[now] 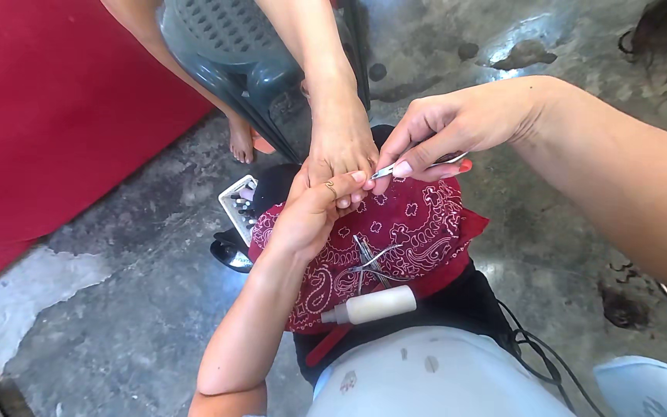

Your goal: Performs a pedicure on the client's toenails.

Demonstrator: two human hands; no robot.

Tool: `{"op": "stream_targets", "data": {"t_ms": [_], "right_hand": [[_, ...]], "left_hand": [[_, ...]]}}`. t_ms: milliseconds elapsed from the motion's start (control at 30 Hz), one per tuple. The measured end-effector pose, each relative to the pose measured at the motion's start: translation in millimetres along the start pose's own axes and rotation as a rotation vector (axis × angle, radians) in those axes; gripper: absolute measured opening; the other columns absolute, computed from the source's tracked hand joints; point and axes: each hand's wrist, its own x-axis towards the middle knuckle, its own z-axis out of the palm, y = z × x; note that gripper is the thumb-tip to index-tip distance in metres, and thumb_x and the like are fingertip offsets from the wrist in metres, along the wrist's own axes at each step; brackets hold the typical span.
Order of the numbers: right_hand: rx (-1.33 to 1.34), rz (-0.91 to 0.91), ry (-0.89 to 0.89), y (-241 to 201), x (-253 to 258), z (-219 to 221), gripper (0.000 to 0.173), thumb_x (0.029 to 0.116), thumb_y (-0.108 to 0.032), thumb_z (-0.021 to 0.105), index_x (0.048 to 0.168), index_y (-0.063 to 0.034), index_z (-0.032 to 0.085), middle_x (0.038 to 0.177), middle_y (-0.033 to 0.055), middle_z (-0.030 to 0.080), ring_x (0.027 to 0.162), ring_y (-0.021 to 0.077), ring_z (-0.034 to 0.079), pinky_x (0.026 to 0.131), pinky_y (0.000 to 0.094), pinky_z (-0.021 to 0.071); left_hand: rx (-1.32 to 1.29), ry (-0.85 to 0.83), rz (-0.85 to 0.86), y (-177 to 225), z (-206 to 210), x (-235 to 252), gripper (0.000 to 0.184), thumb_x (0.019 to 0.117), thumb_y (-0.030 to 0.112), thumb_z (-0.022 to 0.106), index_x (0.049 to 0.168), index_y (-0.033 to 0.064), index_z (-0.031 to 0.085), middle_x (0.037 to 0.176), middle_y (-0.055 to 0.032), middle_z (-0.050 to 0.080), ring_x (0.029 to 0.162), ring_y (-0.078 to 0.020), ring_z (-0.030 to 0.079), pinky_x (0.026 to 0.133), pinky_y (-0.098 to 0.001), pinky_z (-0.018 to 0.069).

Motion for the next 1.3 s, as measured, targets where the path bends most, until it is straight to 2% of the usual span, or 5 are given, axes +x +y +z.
{"op": "stream_targets", "data": {"t_ms": [367, 500, 700, 867, 1300], "right_hand": [[-0.068, 0.033, -0.055, -9.3, 7.8, -8.4, 0.025, 0.1021, -0.002, 0.05, 0.108, 0.0032, 0.074, 0.057, -0.003, 0.057, 0.04, -0.0008, 0.046, 0.038, 0.0136, 0.0403], [-0.059, 0.055, -0.05, -12.2, 7.1, -8.8, 0.029, 0.1013, -0.001, 0.048, 0.111, 0.0018, 0.075, 0.057, -0.0037, 0.054, 0.039, -0.002, 0.04, 0.036, 0.0128, 0.0327], [-0.048, 0.038, -0.007, -9.1, 2.4, 0.3, 0.027, 0.1029, -0.003, 0.048, 0.111, 0.0029, 0.074, 0.058, -0.0027, 0.055, 0.04, 0.0003, 0.044, 0.037, 0.0145, 0.0372], [0.224, -0.134, 0.095, 31.5, -9.3, 15.3, 0.03, 0.1046, -0.009, 0.046, 0.117, 0.0043, 0.07, 0.057, -0.0079, 0.052, 0.042, -0.0039, 0.043, 0.038, 0.0118, 0.0374], [0.083, -0.251, 0.176, 33.9, -8.2, 27.7, 0.027, 0.1054, -0.005, 0.047, 0.115, 0.0069, 0.069, 0.065, -0.0031, 0.062, 0.046, -0.0022, 0.049, 0.042, 0.0127, 0.0423]], "left_hand": [[0.02, -0.018, 0.018, 0.0, -0.9, 1.0, 0.025, 0.0934, 0.004, 0.056, 0.117, 0.0108, 0.051, 0.082, -0.004, 0.065, 0.072, -0.011, 0.065, 0.073, -0.0283, 0.0583], [0.019, -0.012, 0.012, 0.9, -0.1, -0.1, 0.023, 0.0935, 0.004, 0.056, 0.115, 0.0113, 0.052, 0.082, -0.0032, 0.065, 0.072, -0.0102, 0.065, 0.074, -0.0284, 0.0585], [-0.008, -0.018, 0.011, -1.2, -1.8, -0.3, 0.018, 0.0936, 0.004, 0.055, 0.111, 0.0107, 0.054, 0.081, -0.0032, 0.064, 0.073, -0.0105, 0.065, 0.075, -0.0292, 0.0583], [-0.06, -0.025, 0.015, -3.5, 0.7, -0.4, 0.008, 0.0946, 0.007, 0.055, 0.099, 0.0123, 0.059, 0.078, -0.0012, 0.063, 0.073, -0.0098, 0.063, 0.076, -0.03, 0.0575], [-0.051, -0.02, 0.01, -3.3, 2.1, -2.5, 0.009, 0.0943, 0.008, 0.056, 0.098, 0.014, 0.061, 0.077, 0.0006, 0.063, 0.071, -0.0082, 0.063, 0.075, -0.0288, 0.0578]]}}
